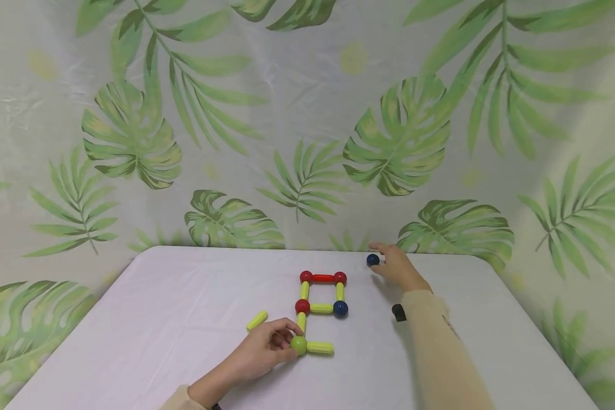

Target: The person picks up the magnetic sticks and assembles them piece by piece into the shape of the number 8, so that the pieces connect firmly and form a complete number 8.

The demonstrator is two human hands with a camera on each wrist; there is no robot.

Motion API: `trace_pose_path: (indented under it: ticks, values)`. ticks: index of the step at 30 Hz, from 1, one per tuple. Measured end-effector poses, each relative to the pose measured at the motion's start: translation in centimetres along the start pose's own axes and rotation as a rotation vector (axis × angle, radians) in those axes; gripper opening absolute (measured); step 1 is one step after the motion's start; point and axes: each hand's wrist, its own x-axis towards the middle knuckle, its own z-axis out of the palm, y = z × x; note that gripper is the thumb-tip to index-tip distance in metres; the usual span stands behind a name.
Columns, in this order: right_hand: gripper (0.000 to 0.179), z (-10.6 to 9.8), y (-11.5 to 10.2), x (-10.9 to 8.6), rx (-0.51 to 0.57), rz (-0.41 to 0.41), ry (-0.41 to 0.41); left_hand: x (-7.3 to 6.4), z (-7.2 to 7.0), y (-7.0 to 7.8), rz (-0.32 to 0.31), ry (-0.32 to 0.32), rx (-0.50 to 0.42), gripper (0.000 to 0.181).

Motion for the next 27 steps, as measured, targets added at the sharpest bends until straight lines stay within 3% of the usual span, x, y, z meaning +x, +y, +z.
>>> trace_pose_path:
  ticks: [9, 27]
  values:
    - [0.060, 0.9, 0.6, 0.4, -0.035, -0.053, 0.017, 0.0, 0.0, 0.1, -0.003, -0.001, -0.005, 0.029]
    - [0.048, 1.3, 0.2, 0.2, -0.046, 0.055, -0.011, 0.0, 0.1, 0.0, -0.002, 0.007, -0.014, 0.029]
